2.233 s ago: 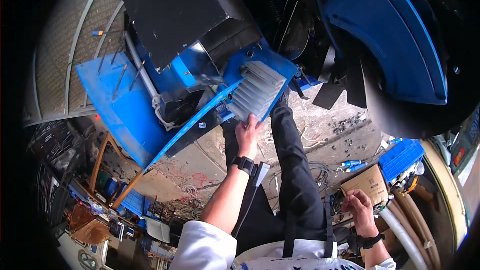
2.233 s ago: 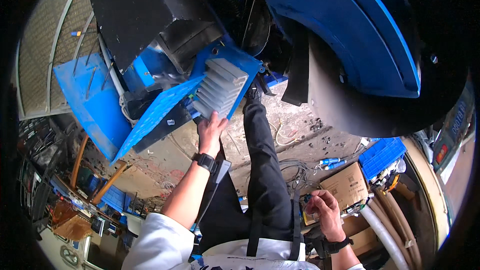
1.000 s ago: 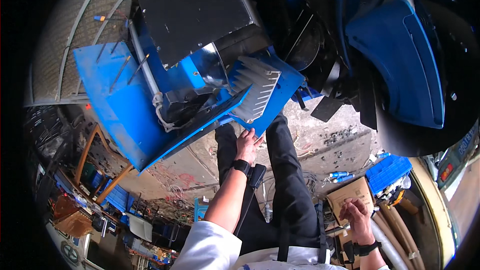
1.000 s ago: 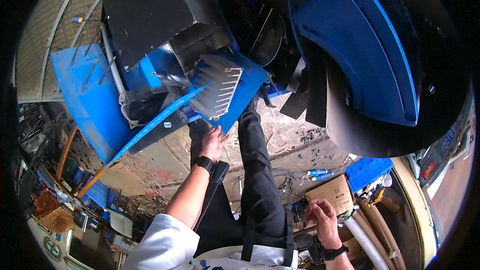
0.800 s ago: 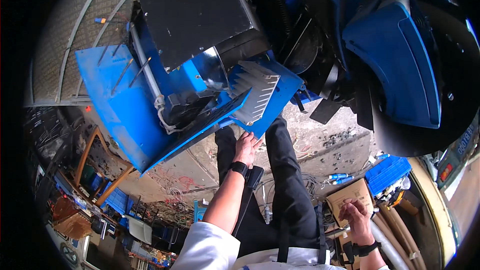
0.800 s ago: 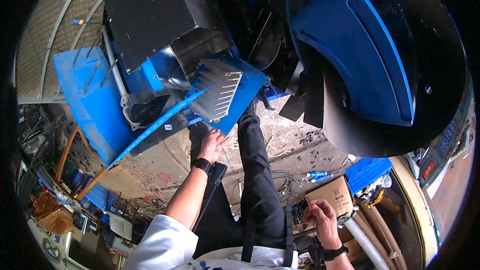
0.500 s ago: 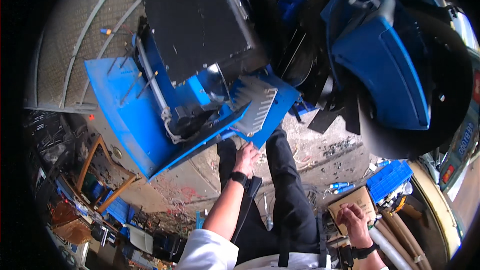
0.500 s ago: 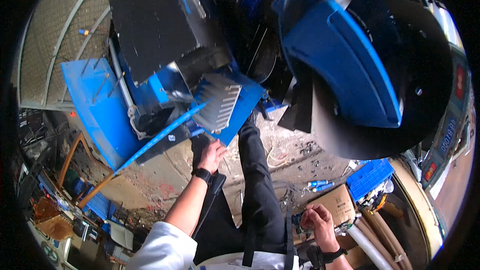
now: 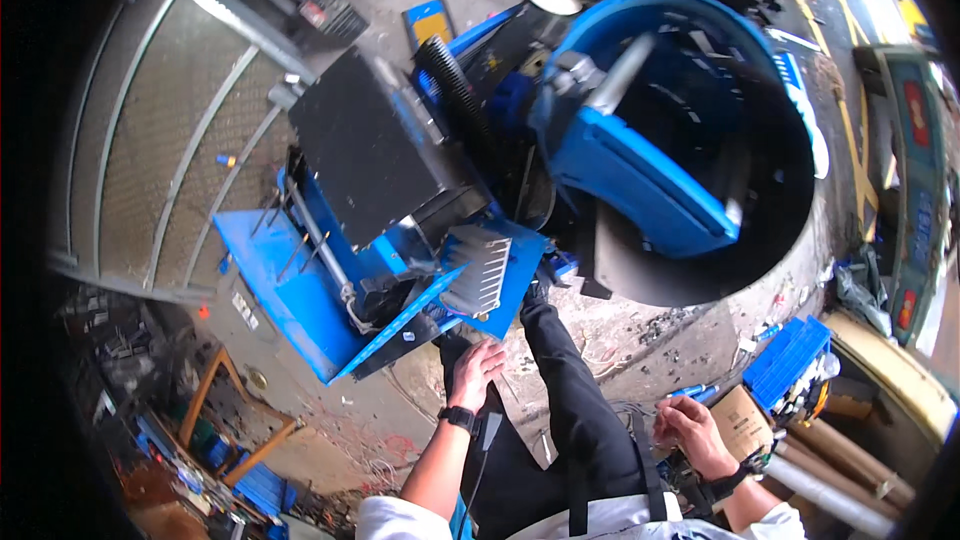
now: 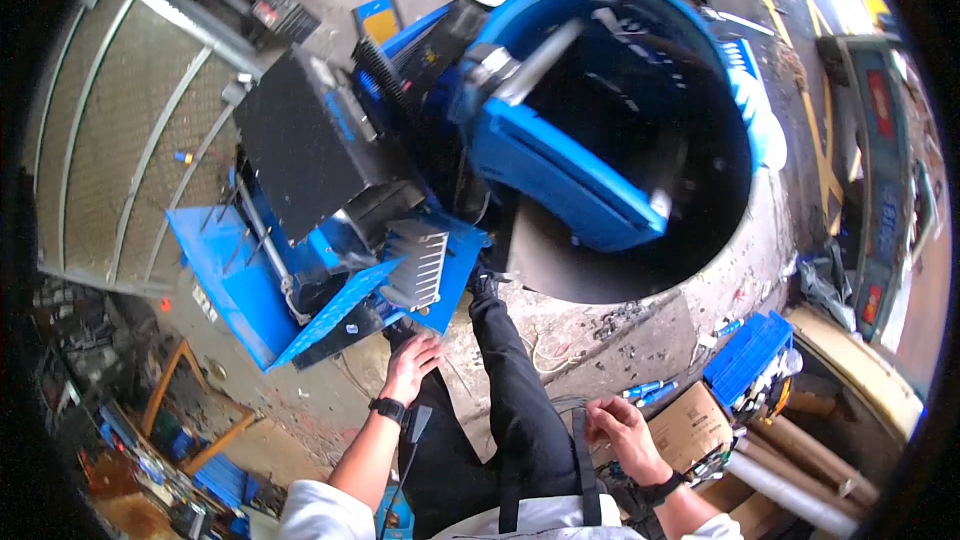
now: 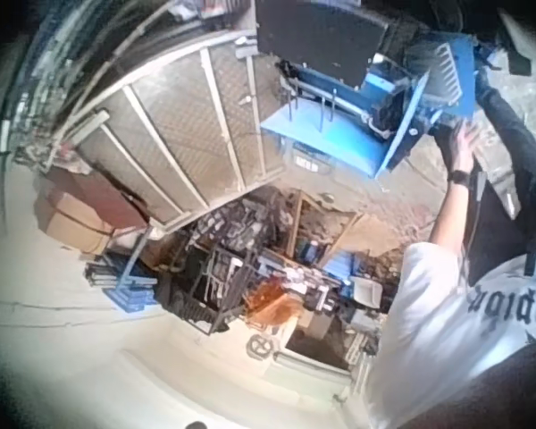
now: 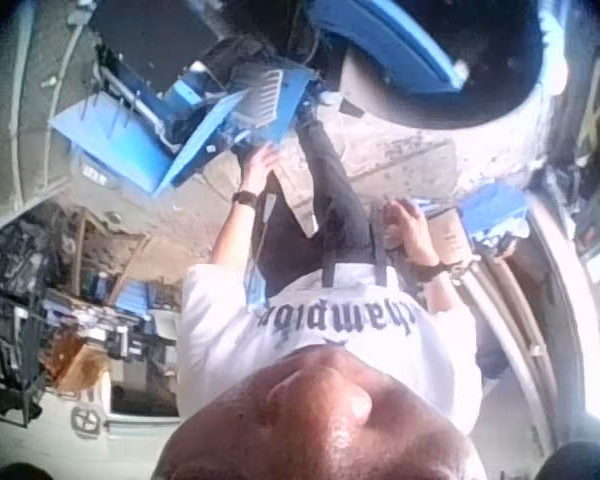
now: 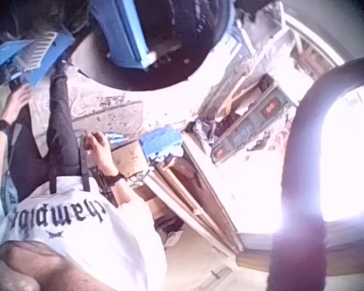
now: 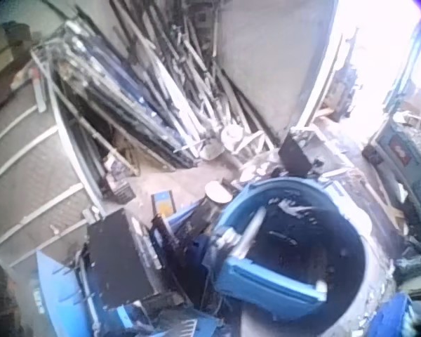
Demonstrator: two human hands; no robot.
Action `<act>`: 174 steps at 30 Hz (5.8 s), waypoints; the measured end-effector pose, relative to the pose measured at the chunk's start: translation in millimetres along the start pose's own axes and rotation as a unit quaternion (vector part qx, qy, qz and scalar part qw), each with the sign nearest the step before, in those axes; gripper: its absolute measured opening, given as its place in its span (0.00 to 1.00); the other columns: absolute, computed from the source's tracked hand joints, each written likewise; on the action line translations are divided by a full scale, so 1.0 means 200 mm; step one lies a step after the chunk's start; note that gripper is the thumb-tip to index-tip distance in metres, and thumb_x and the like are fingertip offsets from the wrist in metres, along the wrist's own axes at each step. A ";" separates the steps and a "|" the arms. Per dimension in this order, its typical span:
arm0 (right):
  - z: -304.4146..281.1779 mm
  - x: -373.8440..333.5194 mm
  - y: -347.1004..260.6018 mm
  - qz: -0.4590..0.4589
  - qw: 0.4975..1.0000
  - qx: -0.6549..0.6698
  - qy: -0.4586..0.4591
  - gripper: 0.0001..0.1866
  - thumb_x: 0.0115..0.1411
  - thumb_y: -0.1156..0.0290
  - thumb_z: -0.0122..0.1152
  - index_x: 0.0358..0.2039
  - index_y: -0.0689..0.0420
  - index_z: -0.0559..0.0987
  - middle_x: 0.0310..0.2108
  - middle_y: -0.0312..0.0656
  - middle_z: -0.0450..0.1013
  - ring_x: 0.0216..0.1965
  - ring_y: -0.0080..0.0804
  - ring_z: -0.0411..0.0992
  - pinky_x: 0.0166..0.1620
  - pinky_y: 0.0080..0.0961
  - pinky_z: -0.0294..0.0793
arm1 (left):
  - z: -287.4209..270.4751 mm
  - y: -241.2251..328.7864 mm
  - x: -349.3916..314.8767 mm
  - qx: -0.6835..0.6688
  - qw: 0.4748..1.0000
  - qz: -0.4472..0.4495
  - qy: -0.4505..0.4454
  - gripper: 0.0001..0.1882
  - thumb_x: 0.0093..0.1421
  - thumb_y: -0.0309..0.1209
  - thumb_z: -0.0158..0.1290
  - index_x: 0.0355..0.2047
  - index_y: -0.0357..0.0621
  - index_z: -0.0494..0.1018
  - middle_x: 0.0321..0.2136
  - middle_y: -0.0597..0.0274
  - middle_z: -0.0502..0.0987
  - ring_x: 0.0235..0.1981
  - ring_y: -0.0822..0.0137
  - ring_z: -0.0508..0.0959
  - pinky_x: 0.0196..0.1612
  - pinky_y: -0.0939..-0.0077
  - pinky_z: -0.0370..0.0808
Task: The person uses a screwdriver to tighten a screw on a blue plastic plumbing fitting. They then pick up a white plastic fitting and walk across the workshop to a large blue machine, where they place the white fitting into a compartment.
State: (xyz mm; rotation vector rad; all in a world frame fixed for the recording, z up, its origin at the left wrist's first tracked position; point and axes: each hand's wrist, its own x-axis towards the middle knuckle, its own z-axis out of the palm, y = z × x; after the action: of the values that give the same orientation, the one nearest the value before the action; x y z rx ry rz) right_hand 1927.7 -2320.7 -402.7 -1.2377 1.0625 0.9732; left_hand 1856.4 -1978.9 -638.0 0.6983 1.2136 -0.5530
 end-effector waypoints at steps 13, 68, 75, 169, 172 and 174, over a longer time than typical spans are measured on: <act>-0.06 -0.20 0.03 -0.093 0.995 0.000 -0.046 0.10 0.65 0.67 0.54 0.42 0.59 0.74 0.29 0.35 0.73 0.28 0.22 0.73 0.34 0.22 0.75 | -0.03 0.26 -0.63 0.121 0.988 0.093 0.018 0.14 0.64 0.36 0.50 0.46 0.41 0.70 0.42 0.54 0.76 0.43 0.58 0.78 0.45 0.61 0.75; -2.58 0.58 -1.68 -0.096 0.988 -0.119 -0.019 0.14 0.63 0.68 0.55 0.48 0.59 0.73 0.35 0.39 0.74 0.32 0.23 0.73 0.36 0.23 0.75 | 1.25 -2.11 -1.41 0.083 0.966 -0.093 0.228 0.20 0.63 0.44 0.47 0.48 0.44 0.70 0.47 0.57 0.75 0.51 0.57 0.73 0.53 0.53 0.68; -2.63 1.14 -2.11 -0.288 0.894 -0.344 0.000 0.34 0.57 0.66 0.60 0.61 0.61 0.60 0.52 0.54 0.69 0.49 0.46 0.71 0.54 0.37 0.69 | 1.99 -2.30 -1.43 0.115 0.971 -0.099 0.187 0.21 0.65 0.42 0.44 0.53 0.44 0.66 0.50 0.55 0.72 0.53 0.57 0.71 0.53 0.54 0.69; 0.64 -0.45 -0.24 -0.154 0.616 -0.680 -0.366 0.12 0.62 0.69 0.55 0.45 0.58 0.73 0.36 0.44 0.76 0.33 0.32 0.76 0.38 0.27 0.77 | 1.74 -3.34 -1.42 -0.641 0.652 -0.010 0.405 0.15 0.59 0.39 0.52 0.39 0.40 0.74 0.32 0.54 0.80 0.28 0.62 0.81 0.28 0.67 0.78; 1.02 -0.40 -0.19 -0.091 0.650 -0.684 -0.318 0.13 0.59 0.68 0.59 0.43 0.59 0.75 0.37 0.45 0.76 0.34 0.34 0.77 0.39 0.29 0.78 | 1.79 -3.50 -1.22 -0.710 0.579 0.195 0.351 0.16 0.62 0.37 0.47 0.45 0.41 0.73 0.35 0.53 0.80 0.34 0.61 0.81 0.36 0.63 0.79; 1.28 -0.36 -0.14 -0.116 0.636 -0.685 -0.335 0.16 0.57 0.68 0.59 0.45 0.59 0.74 0.37 0.43 0.76 0.35 0.34 0.77 0.39 0.29 0.78 | 1.65 -3.25 -1.24 -0.653 0.657 0.071 0.371 0.16 0.63 0.38 0.47 0.45 0.41 0.72 0.36 0.53 0.80 0.35 0.60 0.81 0.36 0.63 0.78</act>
State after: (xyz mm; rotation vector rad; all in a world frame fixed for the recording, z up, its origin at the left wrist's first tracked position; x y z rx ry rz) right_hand 1959.8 -2068.0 -320.0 -1.8060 -0.7033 1.9127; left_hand 1536.9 -2656.5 -456.4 -0.3295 1.8723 0.8810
